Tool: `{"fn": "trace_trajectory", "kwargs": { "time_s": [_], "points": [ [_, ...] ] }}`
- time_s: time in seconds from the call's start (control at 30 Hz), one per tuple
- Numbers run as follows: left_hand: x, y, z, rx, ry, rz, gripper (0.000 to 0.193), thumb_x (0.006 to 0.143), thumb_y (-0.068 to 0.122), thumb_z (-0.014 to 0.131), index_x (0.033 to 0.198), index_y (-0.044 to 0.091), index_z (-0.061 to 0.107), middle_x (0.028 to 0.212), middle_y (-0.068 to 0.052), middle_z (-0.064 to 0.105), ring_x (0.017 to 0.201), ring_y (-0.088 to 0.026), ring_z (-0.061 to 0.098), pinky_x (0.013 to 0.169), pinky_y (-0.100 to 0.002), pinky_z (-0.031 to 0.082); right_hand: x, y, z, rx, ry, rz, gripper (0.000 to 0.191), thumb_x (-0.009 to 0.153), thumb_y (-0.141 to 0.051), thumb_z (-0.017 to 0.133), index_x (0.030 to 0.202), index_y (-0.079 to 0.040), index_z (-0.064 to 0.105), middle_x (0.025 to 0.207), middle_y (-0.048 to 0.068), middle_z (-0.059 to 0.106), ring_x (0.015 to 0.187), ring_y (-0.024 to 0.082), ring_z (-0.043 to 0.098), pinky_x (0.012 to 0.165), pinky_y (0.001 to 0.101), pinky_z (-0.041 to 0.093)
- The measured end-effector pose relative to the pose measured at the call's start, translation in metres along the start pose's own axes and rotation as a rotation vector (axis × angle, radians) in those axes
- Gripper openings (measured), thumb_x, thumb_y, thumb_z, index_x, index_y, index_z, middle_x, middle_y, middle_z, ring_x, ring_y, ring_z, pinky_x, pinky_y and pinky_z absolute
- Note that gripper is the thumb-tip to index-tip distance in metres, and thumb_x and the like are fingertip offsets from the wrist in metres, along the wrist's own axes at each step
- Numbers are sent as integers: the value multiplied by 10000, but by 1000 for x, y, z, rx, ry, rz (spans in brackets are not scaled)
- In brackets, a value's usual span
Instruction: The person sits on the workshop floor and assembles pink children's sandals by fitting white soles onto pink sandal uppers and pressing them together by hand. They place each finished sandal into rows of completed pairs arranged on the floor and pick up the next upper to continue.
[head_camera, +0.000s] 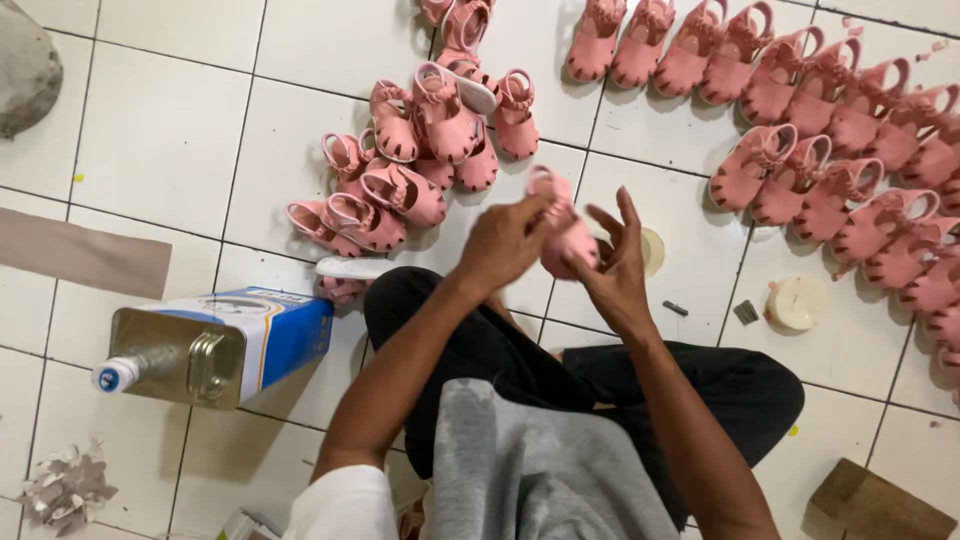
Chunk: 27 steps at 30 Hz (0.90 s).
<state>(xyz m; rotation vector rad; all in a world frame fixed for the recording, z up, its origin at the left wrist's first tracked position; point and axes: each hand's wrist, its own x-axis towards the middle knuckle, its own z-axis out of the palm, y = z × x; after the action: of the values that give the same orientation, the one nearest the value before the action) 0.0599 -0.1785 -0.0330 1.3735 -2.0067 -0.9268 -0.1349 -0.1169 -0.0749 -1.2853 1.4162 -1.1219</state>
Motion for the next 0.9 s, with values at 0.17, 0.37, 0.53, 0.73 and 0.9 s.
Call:
{"fn": "trace_trajectory", "kwargs": {
  "time_s": [0.17,0.37,0.53,0.73,0.9],
  "points": [
    [-43,27,10,-646,331,-62,487,1088,400,499,1427,50,482,1092,-89,679,1022,-188,677,921,-363,553,-16,-46,-10,733,32,166,899,946,-79,681,1655,-120,129,1461,206,537,1159,234,646,835,359,551],
    [-46,37,58,-1380,149,-107,608,1112,494,383,1530,52,388,1402,-36,519,1210,-129,494,1024,-296,434,-45,-74,-13,826,22,158,764,1028,-70,617,1660,-51,187,1428,215,585,1189,230,667,938,343,575],
    [-55,40,56,-1123,146,-130,571,1117,434,406,1538,49,400,1303,-92,521,1178,-149,509,1018,-327,475,-70,-93,-30,-130,354,-383,747,1034,-46,698,1613,-49,225,1466,170,557,1305,245,605,1043,343,541],
    [-67,65,47,-987,16,-66,631,1114,452,478,1595,104,265,1524,-196,430,1367,-238,488,1129,-389,448,-58,-108,-35,-720,248,-755,517,943,-10,806,1401,-68,572,1337,149,670,1355,325,541,1113,428,480],
    [-82,64,28,-800,-124,141,865,995,361,669,1643,172,129,1739,-223,-4,1554,-327,296,1172,-427,417,-51,-111,-34,-511,155,-679,621,909,52,826,1450,-64,543,1177,63,704,1191,245,651,1042,388,558]
  ]
}}
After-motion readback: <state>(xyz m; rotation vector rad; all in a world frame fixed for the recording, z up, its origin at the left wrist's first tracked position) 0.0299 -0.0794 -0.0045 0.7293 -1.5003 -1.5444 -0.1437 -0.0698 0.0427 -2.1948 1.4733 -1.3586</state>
